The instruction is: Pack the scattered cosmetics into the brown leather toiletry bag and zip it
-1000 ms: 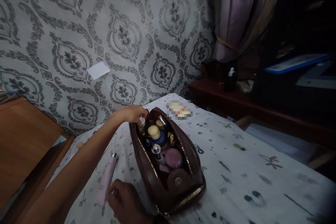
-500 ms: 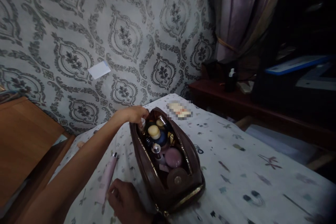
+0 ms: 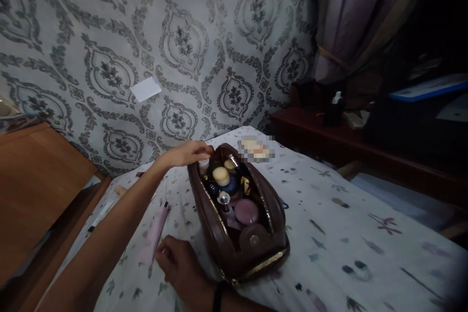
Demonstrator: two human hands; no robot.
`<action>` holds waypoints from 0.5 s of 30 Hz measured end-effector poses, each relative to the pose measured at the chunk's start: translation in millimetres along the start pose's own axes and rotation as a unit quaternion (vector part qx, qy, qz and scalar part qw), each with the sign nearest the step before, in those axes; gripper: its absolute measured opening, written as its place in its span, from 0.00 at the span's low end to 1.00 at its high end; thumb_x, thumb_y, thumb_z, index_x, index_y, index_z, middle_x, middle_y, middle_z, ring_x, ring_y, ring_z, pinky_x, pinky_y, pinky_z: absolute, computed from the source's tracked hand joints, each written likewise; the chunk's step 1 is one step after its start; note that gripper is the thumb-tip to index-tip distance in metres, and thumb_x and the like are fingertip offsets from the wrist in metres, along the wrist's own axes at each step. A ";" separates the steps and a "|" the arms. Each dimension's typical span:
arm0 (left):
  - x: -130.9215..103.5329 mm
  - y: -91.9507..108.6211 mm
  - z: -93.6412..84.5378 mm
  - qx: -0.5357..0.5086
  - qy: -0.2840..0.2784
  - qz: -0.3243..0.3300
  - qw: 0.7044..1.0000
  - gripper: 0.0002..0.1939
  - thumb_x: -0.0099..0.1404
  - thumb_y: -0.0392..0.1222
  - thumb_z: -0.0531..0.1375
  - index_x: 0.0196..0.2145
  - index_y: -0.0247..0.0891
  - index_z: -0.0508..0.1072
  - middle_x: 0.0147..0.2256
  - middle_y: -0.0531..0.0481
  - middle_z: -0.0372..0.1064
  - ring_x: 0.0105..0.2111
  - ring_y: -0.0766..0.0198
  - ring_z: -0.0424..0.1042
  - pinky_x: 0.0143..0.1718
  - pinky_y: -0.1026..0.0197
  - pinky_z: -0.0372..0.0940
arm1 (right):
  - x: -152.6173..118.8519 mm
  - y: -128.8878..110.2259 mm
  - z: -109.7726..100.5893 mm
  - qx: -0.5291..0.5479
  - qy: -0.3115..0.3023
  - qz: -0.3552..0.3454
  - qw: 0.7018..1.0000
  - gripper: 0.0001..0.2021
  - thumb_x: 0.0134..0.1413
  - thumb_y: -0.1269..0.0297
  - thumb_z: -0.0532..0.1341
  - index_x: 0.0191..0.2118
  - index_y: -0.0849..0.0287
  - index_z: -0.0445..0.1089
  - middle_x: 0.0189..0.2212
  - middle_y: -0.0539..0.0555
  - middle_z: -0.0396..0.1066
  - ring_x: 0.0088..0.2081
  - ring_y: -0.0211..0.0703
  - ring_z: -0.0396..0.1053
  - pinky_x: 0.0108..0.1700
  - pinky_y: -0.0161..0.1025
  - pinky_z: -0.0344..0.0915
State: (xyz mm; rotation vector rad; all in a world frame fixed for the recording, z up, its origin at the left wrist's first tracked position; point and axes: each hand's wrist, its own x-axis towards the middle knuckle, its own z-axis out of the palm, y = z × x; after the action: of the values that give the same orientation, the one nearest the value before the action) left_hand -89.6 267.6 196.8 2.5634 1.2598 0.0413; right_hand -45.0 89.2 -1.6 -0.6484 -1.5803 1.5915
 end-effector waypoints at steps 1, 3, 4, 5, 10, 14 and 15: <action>-7.4 2.8 2.8 0.008 0.047 -0.011 0.999 0.15 0.71 0.47 0.53 0.47 0.37 0.72 0.45 0.46 0.75 0.45 0.57 0.72 0.48 0.57 0.65 | -0.1 0.1 -0.1 0.003 0.000 -0.003 1.000 0.06 0.60 0.64 0.59 0.32 0.58 0.68 0.21 0.44 0.60 0.25 0.35 0.60 0.28 0.30 0.55; -25.7 6.5 11.3 0.018 0.148 -0.036 0.988 0.17 0.72 0.49 0.51 0.48 0.37 0.72 0.46 0.45 0.75 0.46 0.57 0.72 0.49 0.56 0.65 | 0.3 -0.1 -0.4 0.006 -0.003 -0.004 1.000 0.07 0.59 0.63 0.59 0.31 0.58 0.68 0.21 0.44 0.60 0.26 0.35 0.60 0.28 0.31 0.55; -36.3 7.2 17.0 0.017 0.196 -0.047 0.979 0.16 0.72 0.49 0.51 0.47 0.37 0.72 0.46 0.45 0.75 0.46 0.57 0.72 0.49 0.56 0.66 | 0.6 -0.4 -0.4 0.006 -0.004 -0.003 1.000 0.07 0.59 0.62 0.59 0.31 0.58 0.67 0.21 0.44 0.60 0.26 0.35 0.60 0.28 0.31 0.55; -47.6 7.7 23.5 0.015 0.239 -0.056 0.969 0.16 0.72 0.48 0.51 0.47 0.37 0.72 0.46 0.45 0.75 0.46 0.57 0.72 0.49 0.56 0.66 | 1.0 -0.6 -0.4 0.007 -0.005 -0.001 1.000 0.07 0.59 0.62 0.59 0.31 0.58 0.67 0.21 0.45 0.60 0.26 0.35 0.60 0.28 0.30 0.55; -112.1 25.3 56.1 0.059 0.404 -0.083 0.909 0.11 0.71 0.40 0.53 0.48 0.38 0.70 0.43 0.45 0.74 0.42 0.60 0.74 0.43 0.57 0.71 | 2.7 -1.0 0.8 0.019 -0.009 0.011 1.000 0.06 0.58 0.64 0.56 0.30 0.57 0.64 0.22 0.45 0.59 0.25 0.34 0.59 0.27 0.30 0.56; -183.9 75.4 66.0 0.160 0.540 -0.032 0.825 0.16 0.64 0.32 0.57 0.47 0.49 0.73 0.43 0.49 0.74 0.44 0.56 0.75 0.45 0.50 0.74 | 4.4 -0.8 -0.2 0.015 -0.020 0.010 1.000 0.08 0.59 0.61 0.56 0.30 0.57 0.63 0.23 0.45 0.59 0.24 0.34 0.60 0.25 0.30 0.56; -205.6 89.0 66.7 0.169 0.569 -0.035 0.804 0.18 0.62 0.34 0.60 0.47 0.54 0.74 0.45 0.50 0.74 0.44 0.53 0.75 0.42 0.47 0.76 | 4.8 -0.5 -0.8 0.012 -0.026 0.009 1.000 0.09 0.59 0.60 0.55 0.30 0.57 0.63 0.23 0.45 0.60 0.23 0.34 0.60 0.25 0.30 0.57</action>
State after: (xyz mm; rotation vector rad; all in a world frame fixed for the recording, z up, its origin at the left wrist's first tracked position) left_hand -138.1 39.8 176.7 2.7704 1.8017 1.7005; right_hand -46.9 93.5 -0.4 -0.6146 -1.5950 1.6489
